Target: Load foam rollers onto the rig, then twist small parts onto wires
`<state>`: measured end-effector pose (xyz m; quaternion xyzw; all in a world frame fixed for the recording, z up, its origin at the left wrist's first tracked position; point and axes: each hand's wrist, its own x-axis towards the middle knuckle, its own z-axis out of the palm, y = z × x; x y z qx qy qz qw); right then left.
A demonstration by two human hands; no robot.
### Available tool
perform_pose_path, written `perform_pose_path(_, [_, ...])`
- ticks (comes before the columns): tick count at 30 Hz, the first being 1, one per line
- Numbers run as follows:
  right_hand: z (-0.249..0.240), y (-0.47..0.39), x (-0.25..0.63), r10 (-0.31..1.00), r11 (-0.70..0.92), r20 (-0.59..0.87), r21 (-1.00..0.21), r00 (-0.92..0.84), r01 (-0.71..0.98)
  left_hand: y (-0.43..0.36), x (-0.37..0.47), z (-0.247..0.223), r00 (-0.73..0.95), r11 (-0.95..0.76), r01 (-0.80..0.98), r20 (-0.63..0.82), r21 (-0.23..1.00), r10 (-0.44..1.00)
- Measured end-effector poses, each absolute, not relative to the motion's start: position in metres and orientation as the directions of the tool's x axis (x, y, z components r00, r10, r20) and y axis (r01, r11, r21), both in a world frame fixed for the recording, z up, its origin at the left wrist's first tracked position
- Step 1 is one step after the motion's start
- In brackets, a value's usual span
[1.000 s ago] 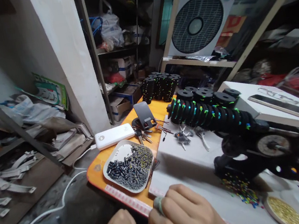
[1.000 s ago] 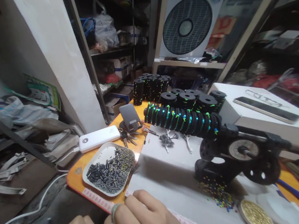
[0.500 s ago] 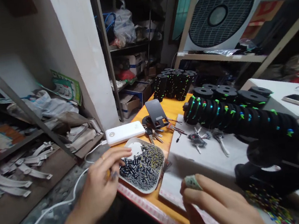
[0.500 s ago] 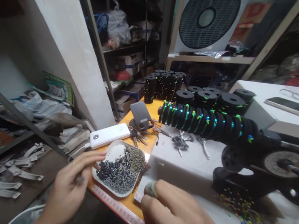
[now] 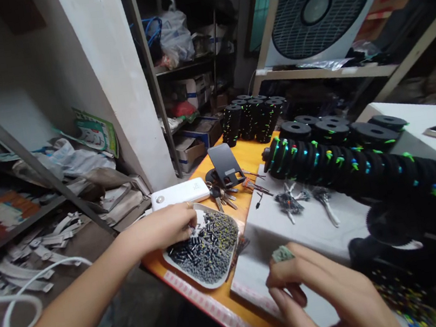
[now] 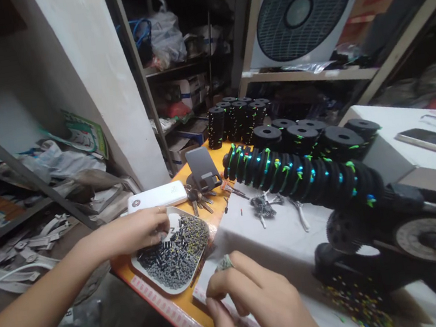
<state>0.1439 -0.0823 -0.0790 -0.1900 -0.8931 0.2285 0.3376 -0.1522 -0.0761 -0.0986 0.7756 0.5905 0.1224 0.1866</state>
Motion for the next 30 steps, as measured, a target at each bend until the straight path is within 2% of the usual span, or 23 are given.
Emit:
perform_pose_path(5, [-0.077, -0.085, 0.143, 0.563, 0.762, 0.506, -0.624, -0.653, 0.174, -0.099, -0.13, -0.084, 0.126, -0.179, 0.841, 0.136, 0.511, 0.983])
perform_pose_path(8, [-0.078, -0.087, 0.143, 0.576, 0.75, 0.499, -0.638, -0.647, 0.176, -0.131, -0.096, -0.082, 0.084, -0.183, 0.733, 0.179, 0.655, 0.98])
perform_pose_path(10, [-0.08, -0.089, 0.142, 0.578, 0.753, 0.501, -0.632, -0.644, 0.183, -0.151, -0.072, -0.088, -0.035, -0.13, 0.393, 0.156, 0.91, 0.987])
perform_pose_path(12, [-0.082, -0.089, 0.141, 0.574, 0.763, 0.515, -0.619, -0.636, 0.188, -0.166, -0.052, -0.099, -0.126, -0.101, 0.044, 0.106, 0.994, 0.986])
perform_pose_path(13, [-0.083, -0.09, 0.141, 0.566, 0.769, 0.518, -0.612, -0.641, 0.185, -0.171, -0.044, -0.105, -0.205, -0.057, -0.141, 0.027, 0.988, 0.978])
perform_pose_path(15, [-0.086, -0.091, 0.14, 0.552, 0.778, 0.519, -0.602, -0.653, 0.178, -0.177, -0.03, -0.114, -0.317, 0.027, -0.461, -0.193, 0.887, 0.928])
perform_pose_path(17, [-0.087, -0.094, 0.141, 0.542, 0.781, 0.514, -0.599, -0.665, 0.174, -0.18, -0.02, -0.118, -0.341, 0.048, -0.633, -0.333, 0.773, 0.879])
perform_pose_path(20, [-0.087, -0.098, 0.143, 0.545, 0.781, 0.504, -0.597, -0.67, 0.185, -0.183, -0.011, -0.119, -0.332, 0.026, -0.694, -0.351, 0.72, 0.875])
perform_pose_path(30, [-0.079, -0.098, 0.142, 0.506, 0.787, 0.493, -0.6, -0.708, 0.145, -0.183, -0.005, -0.123, -0.292, 0.014, -0.68, -0.288, 0.733, 0.912])
